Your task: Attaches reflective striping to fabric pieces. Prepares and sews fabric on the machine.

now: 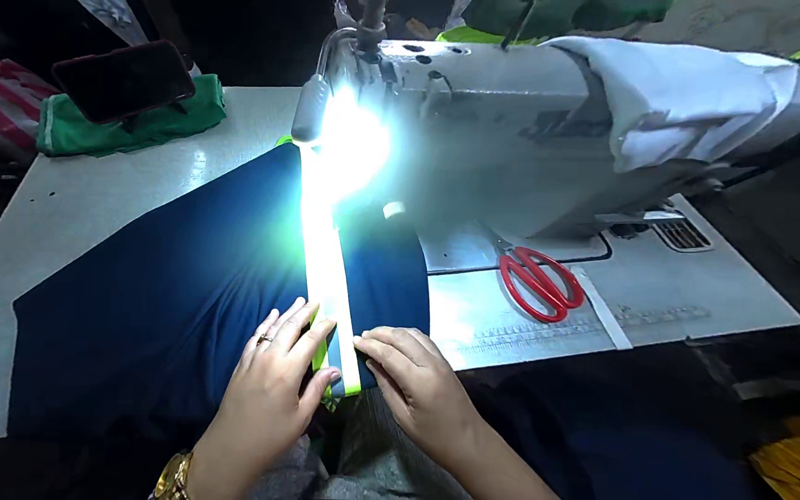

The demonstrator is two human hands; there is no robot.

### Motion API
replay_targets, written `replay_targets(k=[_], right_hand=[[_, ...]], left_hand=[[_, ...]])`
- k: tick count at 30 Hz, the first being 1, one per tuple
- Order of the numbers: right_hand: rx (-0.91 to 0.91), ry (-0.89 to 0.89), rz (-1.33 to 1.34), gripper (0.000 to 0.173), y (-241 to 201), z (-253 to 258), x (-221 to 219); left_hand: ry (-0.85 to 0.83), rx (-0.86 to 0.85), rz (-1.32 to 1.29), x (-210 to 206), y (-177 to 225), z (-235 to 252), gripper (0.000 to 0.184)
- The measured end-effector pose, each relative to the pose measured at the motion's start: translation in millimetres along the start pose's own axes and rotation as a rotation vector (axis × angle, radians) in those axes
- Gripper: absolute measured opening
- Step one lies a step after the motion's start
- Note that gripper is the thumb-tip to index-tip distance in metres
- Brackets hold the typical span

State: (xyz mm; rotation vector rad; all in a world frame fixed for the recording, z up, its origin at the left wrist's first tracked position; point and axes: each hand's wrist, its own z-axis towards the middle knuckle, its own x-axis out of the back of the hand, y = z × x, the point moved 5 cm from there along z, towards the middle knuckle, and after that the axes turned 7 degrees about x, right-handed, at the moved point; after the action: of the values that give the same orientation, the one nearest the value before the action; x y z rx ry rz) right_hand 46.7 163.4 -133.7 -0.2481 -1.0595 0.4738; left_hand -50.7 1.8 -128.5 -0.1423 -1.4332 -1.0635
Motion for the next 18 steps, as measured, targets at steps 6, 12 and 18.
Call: replay_targets(k=[6,12,18], right_hand=[[0.059,-0.036,-0.050,0.033,0,1,-2],[0.072,-0.058,-0.074,0.033,0,2,-1],[0.037,-0.059,-0.137,0.033,23,40,-7]], left_hand=[[-0.025,-0.040,0.024,-7,-10,-2,0.047],[0.059,-0.080,0.176,-7,9,-13,0.035],[0.033,-0.065,0.179,-9,-10,27,0.045]])
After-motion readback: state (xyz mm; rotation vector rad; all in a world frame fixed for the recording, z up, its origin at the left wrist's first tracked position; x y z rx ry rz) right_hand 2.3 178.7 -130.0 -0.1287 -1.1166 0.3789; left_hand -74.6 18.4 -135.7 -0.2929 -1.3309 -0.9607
